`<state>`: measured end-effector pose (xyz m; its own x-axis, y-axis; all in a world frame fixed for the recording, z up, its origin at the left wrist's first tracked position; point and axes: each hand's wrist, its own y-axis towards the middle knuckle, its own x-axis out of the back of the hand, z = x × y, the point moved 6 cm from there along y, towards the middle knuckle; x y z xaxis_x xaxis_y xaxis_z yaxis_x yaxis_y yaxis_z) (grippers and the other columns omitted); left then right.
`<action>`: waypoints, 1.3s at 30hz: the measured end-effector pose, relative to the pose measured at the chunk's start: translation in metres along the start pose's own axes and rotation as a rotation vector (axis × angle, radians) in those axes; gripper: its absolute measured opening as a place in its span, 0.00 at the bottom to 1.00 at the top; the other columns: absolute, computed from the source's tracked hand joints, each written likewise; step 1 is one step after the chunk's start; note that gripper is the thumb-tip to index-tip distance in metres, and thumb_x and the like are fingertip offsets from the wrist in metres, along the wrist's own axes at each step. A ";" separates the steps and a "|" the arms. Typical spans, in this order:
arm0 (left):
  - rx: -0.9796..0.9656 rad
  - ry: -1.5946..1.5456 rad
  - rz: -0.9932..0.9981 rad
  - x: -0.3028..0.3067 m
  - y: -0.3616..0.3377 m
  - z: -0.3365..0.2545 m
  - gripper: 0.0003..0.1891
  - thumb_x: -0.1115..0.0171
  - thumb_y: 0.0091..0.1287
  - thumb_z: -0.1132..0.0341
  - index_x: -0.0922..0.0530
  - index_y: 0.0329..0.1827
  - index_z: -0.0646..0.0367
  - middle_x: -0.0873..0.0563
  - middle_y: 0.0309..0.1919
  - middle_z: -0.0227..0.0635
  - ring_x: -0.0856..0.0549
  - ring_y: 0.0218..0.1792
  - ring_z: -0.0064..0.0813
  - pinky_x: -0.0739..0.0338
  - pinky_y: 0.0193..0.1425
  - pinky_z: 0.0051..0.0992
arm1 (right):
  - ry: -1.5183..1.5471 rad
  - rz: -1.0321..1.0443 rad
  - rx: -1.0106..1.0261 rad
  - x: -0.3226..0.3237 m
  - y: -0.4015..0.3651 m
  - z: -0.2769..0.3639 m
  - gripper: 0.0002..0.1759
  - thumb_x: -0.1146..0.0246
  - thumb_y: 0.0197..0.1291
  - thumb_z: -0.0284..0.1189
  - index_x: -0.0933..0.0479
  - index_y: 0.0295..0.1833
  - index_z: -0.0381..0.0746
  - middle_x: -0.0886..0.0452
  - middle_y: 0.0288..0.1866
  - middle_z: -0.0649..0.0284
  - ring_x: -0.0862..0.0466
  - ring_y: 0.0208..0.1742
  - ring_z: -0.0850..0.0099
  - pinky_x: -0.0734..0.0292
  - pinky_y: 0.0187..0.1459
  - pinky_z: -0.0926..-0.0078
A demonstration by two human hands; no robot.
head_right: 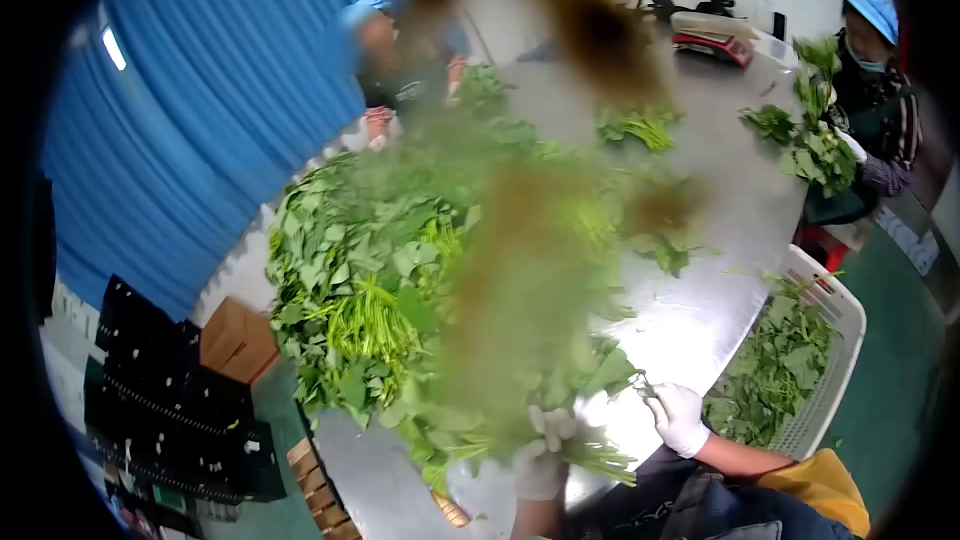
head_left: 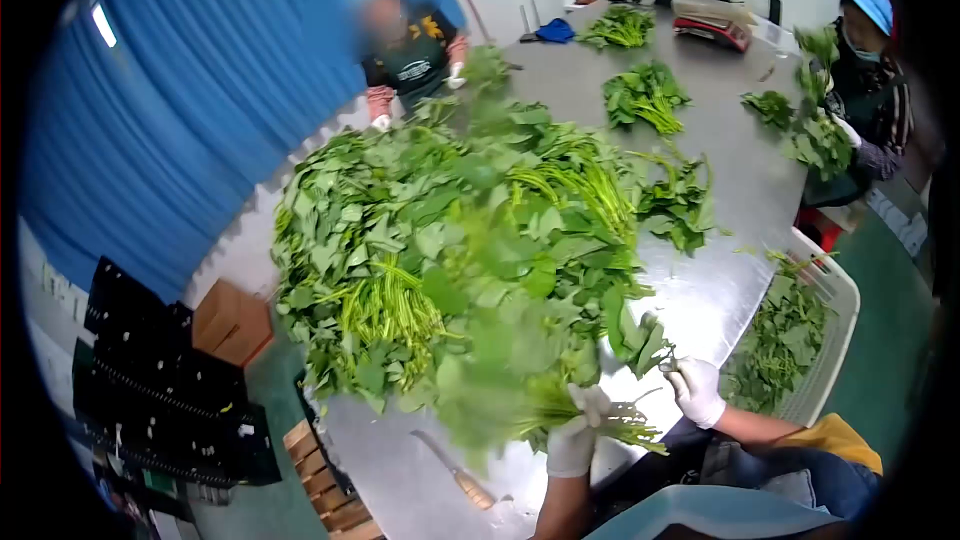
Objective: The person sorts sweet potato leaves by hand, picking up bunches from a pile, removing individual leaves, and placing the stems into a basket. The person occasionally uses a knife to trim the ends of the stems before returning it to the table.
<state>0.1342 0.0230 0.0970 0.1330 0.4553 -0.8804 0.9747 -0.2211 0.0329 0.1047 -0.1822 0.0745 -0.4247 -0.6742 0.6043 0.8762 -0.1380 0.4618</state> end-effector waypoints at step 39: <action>0.109 -0.104 0.256 0.019 0.023 0.032 0.06 0.39 0.62 0.73 0.25 0.41 0.58 0.20 0.31 0.33 0.21 0.41 0.31 0.28 0.55 0.35 | -0.126 -0.008 0.117 -0.002 -0.010 0.004 0.07 0.41 0.58 0.25 0.23 0.42 0.40 0.23 0.32 0.55 0.22 0.31 0.54 0.28 0.33 0.62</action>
<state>0.1531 -0.0012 0.0652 0.3472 0.2828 -0.8941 0.8862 -0.4108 0.2142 0.0956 -0.1771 0.0711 -0.4636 -0.5760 0.6733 0.8432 -0.0531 0.5350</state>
